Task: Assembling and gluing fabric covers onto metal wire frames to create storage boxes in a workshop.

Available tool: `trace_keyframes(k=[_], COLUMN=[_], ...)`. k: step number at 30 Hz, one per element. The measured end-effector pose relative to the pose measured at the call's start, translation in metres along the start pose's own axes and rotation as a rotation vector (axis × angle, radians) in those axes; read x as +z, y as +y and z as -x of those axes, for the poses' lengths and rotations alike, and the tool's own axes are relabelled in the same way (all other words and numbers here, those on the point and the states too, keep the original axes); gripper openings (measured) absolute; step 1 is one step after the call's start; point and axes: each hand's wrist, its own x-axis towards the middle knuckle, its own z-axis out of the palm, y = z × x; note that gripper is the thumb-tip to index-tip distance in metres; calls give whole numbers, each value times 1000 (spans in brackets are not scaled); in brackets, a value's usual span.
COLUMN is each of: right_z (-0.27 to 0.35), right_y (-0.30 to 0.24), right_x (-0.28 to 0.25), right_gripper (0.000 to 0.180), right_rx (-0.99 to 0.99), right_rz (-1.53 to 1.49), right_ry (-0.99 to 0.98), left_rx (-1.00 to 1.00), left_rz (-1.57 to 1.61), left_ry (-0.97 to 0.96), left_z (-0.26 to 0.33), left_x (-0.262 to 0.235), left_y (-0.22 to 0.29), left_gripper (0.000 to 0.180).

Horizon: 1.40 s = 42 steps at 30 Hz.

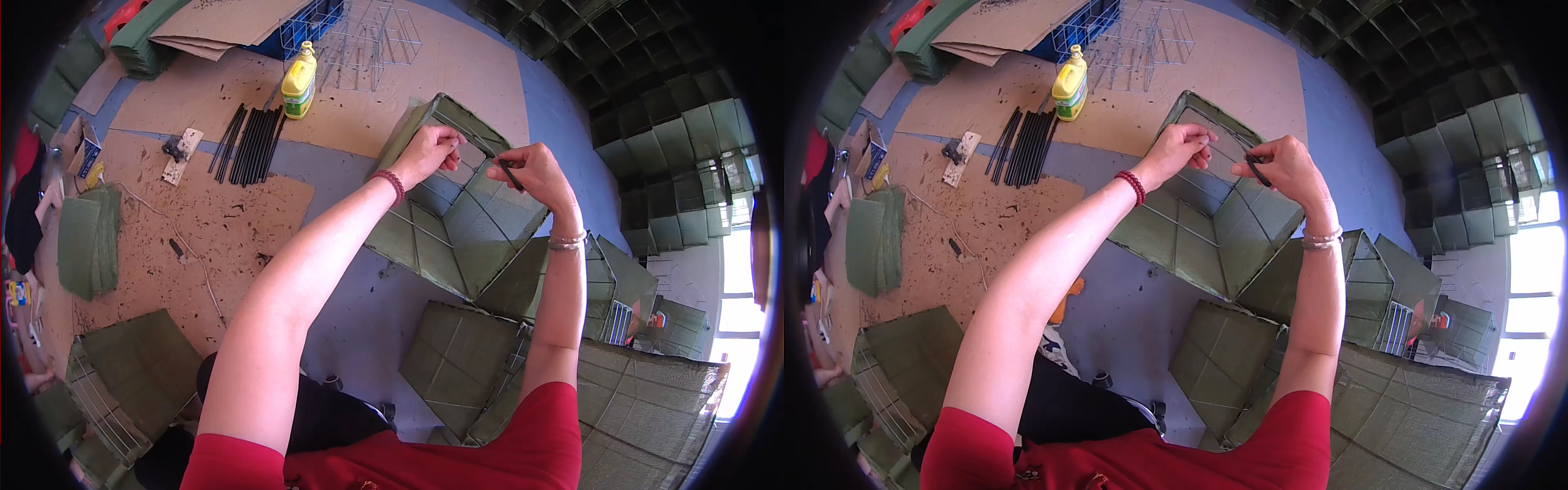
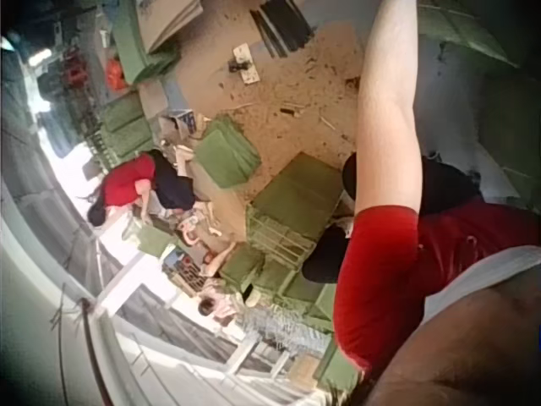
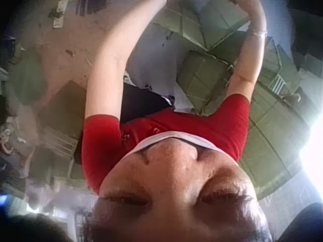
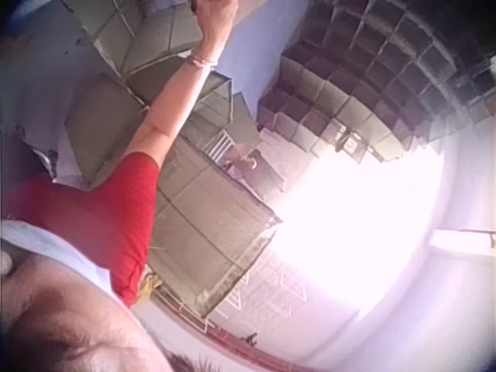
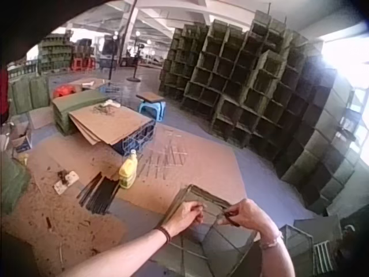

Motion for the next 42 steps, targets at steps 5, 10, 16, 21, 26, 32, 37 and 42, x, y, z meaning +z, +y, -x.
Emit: trace_keyframes(k=[5,10,16,21,26,32,37,42], right_z=[-4,-6,-12,-32,-42,-27,-14,19], right_y=[-4,-3,11,43,39,53,80,100], right_x=[-8,-13,-22,-46,-62,-70,-53,-18], right_gripper=[33,34,24,25,23,30,31,31], right_rx=[-49,-71,-64,-146,-40,-35,-5,116], right_rz=[33,112,64,-27,23,-168,-394,-588], right_ry=[10,20,-129,-206,-285,-127,-5,4], left_rx=[3,-23,-51,288,556,539,434,-13], left_rz=[-4,-49,-643,-1155,-1063,-1011,-1113,-1031], left_ry=[-26,-55,-420,-596,-301,-21,-40,90], left_z=[-2,0,24,92,108,104,149,252], left_x=[-1,-4,1,9,-8,-7,-46,-111], left_y=[1,0,12,-18,-15,26,39,78], left_gripper=[18,19,19,11,7,8,12,18])
